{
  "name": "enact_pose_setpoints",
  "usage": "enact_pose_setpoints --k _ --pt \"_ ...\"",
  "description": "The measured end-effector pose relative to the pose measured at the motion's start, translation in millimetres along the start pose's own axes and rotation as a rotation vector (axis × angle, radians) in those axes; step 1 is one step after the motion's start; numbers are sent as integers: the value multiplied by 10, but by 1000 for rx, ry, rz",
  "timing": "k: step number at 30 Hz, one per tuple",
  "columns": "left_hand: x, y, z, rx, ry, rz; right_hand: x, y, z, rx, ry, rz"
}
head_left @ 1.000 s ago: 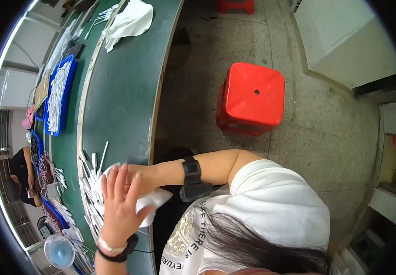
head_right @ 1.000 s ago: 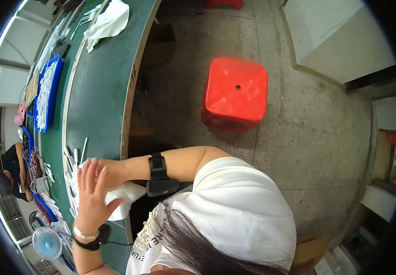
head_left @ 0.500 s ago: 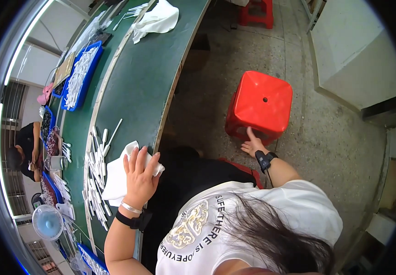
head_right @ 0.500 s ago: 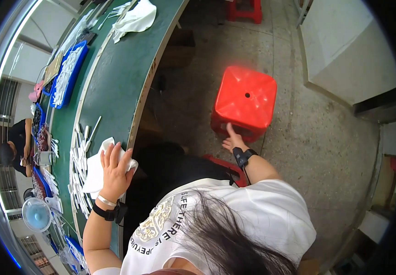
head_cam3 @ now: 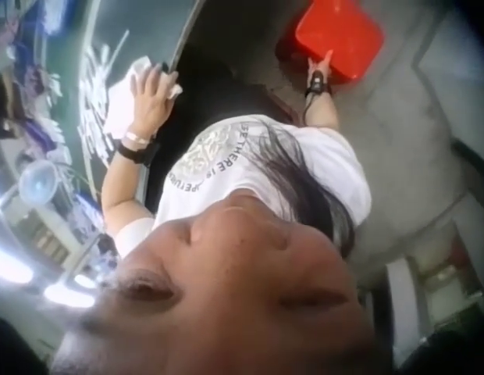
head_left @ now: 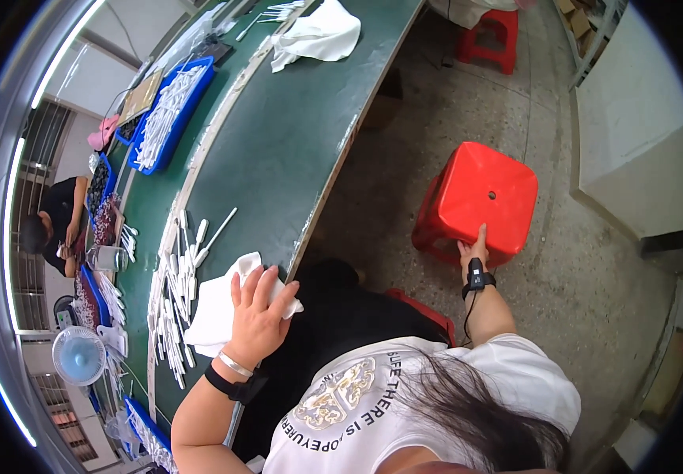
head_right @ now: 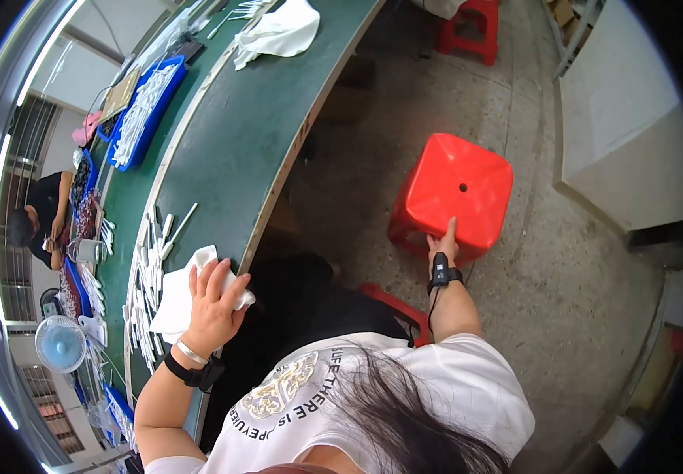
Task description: The person picks up white plastic components from a pile, wipes each one with a cloth, and places them back onto the table. They repeat this process multiple times before eventually moving the cloth and a red stool.
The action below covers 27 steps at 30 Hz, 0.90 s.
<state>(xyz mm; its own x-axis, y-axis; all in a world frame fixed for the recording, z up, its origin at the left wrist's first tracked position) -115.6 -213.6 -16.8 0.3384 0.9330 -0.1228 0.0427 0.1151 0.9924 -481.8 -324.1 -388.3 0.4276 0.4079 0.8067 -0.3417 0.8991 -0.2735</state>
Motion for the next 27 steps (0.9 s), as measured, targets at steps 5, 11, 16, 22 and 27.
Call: enact_pose_setpoints --k 5,11,16,22,27 --pt "2 13 31 7 25 -7 -321 -390 332 -29 113 -13" --pt "25 39 6 7 43 24 -809 -811 651 -109 84 -57" --pt "1 -13 7 33 30 31 -1290 -873 789 -47 83 111" --pt "-14 -3 89 26 57 66 -1180 -616 515 396 30 156" --pt "-113 55 289 178 11 97 -667 433 -530 1719 57 800"
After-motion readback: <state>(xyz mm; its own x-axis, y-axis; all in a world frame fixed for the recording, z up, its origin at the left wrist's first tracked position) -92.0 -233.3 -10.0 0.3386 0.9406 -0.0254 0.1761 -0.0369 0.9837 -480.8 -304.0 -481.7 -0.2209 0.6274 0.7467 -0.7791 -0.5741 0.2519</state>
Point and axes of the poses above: each hand's wrist, its own x-axis away from the middle knuckle, its own y-axis out of the back of the hand, z = x × y, the point moved 3 cm from there along -x, towards the middle knuckle, and after that the axes turned 8 degrees about -z, right-handed, at the moved point
